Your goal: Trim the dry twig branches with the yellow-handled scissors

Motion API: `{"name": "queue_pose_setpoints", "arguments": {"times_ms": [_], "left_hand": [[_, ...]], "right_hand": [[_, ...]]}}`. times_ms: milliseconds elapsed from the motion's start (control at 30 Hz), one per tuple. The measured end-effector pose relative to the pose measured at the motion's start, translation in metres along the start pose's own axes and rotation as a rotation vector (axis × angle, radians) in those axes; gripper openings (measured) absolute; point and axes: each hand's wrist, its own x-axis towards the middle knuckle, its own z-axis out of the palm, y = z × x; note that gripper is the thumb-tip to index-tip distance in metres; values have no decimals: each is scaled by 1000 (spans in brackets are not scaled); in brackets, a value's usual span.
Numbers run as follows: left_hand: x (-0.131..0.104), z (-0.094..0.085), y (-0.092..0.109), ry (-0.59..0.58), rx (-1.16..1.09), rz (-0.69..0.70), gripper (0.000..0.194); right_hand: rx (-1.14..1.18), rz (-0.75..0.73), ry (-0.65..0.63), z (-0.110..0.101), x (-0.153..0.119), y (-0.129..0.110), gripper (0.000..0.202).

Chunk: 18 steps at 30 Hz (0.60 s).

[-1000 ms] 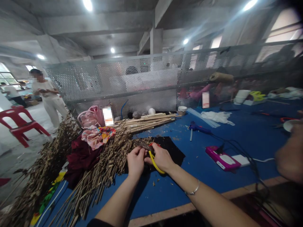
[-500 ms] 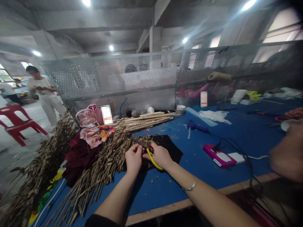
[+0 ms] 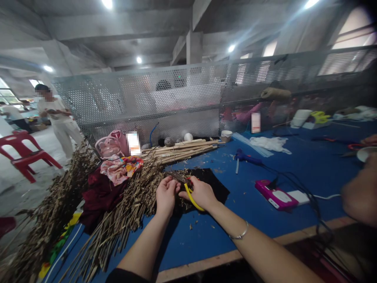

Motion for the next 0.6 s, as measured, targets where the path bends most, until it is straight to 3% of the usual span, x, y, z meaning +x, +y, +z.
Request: {"name": "queue_pose_setpoints", "arguments": {"times_ms": [233,600], "left_hand": [[-2,0,1,-91,8,-59,24],[-1,-3,-1,-89,43,-39,20]], "right_hand": [[73,-118,21,-2,-2,-2,54],[48,-153,26,-4,-2,-3,53]]}}
